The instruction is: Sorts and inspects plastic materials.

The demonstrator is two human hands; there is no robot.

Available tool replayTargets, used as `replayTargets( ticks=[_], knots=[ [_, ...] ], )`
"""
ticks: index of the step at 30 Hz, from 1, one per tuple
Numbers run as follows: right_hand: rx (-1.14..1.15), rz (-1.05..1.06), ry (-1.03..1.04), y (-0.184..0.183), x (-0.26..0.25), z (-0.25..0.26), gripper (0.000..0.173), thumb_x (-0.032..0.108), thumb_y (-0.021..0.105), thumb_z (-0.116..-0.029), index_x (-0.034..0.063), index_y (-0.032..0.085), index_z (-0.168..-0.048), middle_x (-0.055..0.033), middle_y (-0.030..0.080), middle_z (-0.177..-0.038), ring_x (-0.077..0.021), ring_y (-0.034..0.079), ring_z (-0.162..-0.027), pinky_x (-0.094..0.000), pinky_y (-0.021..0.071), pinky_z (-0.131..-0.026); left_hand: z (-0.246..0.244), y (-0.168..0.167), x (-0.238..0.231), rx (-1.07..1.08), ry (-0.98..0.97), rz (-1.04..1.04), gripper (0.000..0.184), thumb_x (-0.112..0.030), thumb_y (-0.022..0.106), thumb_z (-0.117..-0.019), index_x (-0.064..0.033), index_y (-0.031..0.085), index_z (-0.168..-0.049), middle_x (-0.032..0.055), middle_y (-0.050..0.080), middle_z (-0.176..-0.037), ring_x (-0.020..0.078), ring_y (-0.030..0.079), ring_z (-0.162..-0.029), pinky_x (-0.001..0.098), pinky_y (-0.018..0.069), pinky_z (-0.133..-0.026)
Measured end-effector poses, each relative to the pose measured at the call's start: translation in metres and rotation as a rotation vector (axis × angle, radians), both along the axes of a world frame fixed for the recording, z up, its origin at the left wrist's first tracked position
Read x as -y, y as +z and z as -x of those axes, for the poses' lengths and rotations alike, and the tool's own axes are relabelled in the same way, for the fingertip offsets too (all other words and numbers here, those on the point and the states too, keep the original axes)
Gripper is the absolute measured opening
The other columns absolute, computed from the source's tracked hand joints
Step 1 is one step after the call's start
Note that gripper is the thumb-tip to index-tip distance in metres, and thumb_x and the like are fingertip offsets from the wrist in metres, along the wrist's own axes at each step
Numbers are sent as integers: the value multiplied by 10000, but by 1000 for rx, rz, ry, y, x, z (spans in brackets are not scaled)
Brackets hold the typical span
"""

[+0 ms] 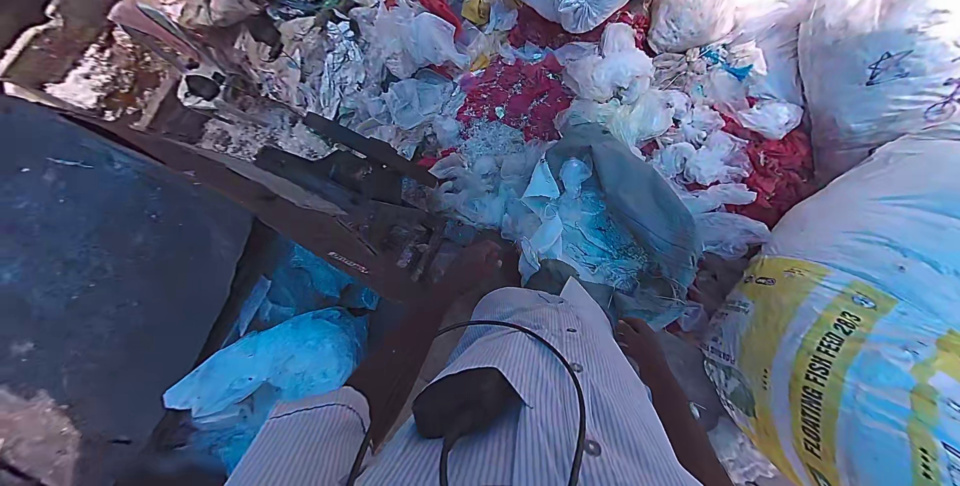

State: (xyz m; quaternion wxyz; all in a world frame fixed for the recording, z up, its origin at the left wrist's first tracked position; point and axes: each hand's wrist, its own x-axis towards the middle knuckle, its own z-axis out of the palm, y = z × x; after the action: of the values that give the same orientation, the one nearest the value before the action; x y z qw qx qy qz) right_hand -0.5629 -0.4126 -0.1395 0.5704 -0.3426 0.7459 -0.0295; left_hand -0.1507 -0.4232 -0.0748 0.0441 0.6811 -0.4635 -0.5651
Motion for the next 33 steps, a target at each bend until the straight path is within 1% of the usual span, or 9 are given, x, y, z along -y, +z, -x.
replayTargets(
  ticks=[5, 12, 16, 18, 20, 23, 28, 31, 33],
  knots=[
    [-64, 20, -70, -10, 2, 15, 313, 167, 543, -1072, -44, 597, -1296, -242, 673, -1134, -307, 691, -957, -478, 573, -847, 12, -5, 35, 3, 34, 40, 469, -232, 509, -1072, -10, 478, -1485, 204, 609, -1384, 310, 599, -1287, 468, 458, -1116],
    [-34, -126, -166, -33, 18, 54, 350, 185, 523, -1082, -27, 553, -1360, -253, 658, -1197, -333, 704, -969, -500, 587, -821, 53, -16, 70, 43, -28, -8, 467, -244, 521, -1070, -8, 487, -1472, 198, 601, -1400, 306, 593, -1297, 469, 453, -1123],
    [-43, -145, 0, -64, 55, 76, 346, 208, 557, -1066, -27, 589, -1319, -250, 669, -1188, -360, 697, -997, -539, 571, -849, 84, -11, 89, 66, 4, -10, 452, -234, 523, -1074, 3, 500, -1458, 213, 595, -1400, 303, 610, -1273, 448, 468, -1108],
    [-63, -132, 190, -81, 85, 83, 370, 239, 579, -1051, -13, 603, -1320, -237, 676, -1206, -362, 693, -1042, -545, 558, -905, 95, -12, 103, 71, 55, -12, 448, -231, 534, -1073, -11, 503, -1462, 185, 607, -1399, 271, 620, -1258, 424, 482, -1093],
    [-81, -102, 375, -94, 120, 84, 425, 290, 617, -1033, -24, 612, -1320, -245, 674, -1232, -379, 661, -1133, -561, 501, -1006, 101, -21, 114, 68, 137, 26, 423, -205, 549, -1063, -13, 529, -1439, 163, 637, -1366, 240, 653, -1206, 400, 517, -1050],
    [-92, -73, 488, -113, 171, 79, 517, 341, 625, -1026, -55, 574, -1356, -276, 645, -1266, -420, 608, -1220, -578, 449, -1069, 102, -46, 129, 57, 206, 47, 394, -163, 554, -1055, 8, 546, -1410, 169, 661, -1316, 233, 677, -1151, 394, 544, -1011],
    [-101, -30, 352, -163, 231, 47, 641, 429, 685, -977, -50, 552, -1382, -253, 665, -1255, -399, 627, -1195, -585, 457, -1055, 94, -106, 170, 28, 92, 17, 376, -196, 547, -1060, -7, 580, -1383, 156, 676, -1286, 233, 679, -1141, 392, 546, -1005],
    [-109, -9, 340, -230, 246, 17, 771, 484, 746, -915, -59, 515, -1411, -271, 647, -1281, -422, 619, -1206, -607, 455, -1053, 87, -159, 191, -12, 97, 48, 365, -207, 542, -1060, -6, 608, -1357, 146, 686, -1267, 212, 685, -1109, 369, 552, -982],
    [-126, -35, 402, -292, 255, -11, 902, 557, 771, -864, -49, 469, -1460, -281, 606, -1341, -438, 582, -1257, -619, 444, -1067, 78, -206, 201, -35, 157, 84, 358, -213, 539, -1055, -8, 619, -1338, 127, 694, -1248, 195, 687, -1094, 366, 559, -978]
  ],
)
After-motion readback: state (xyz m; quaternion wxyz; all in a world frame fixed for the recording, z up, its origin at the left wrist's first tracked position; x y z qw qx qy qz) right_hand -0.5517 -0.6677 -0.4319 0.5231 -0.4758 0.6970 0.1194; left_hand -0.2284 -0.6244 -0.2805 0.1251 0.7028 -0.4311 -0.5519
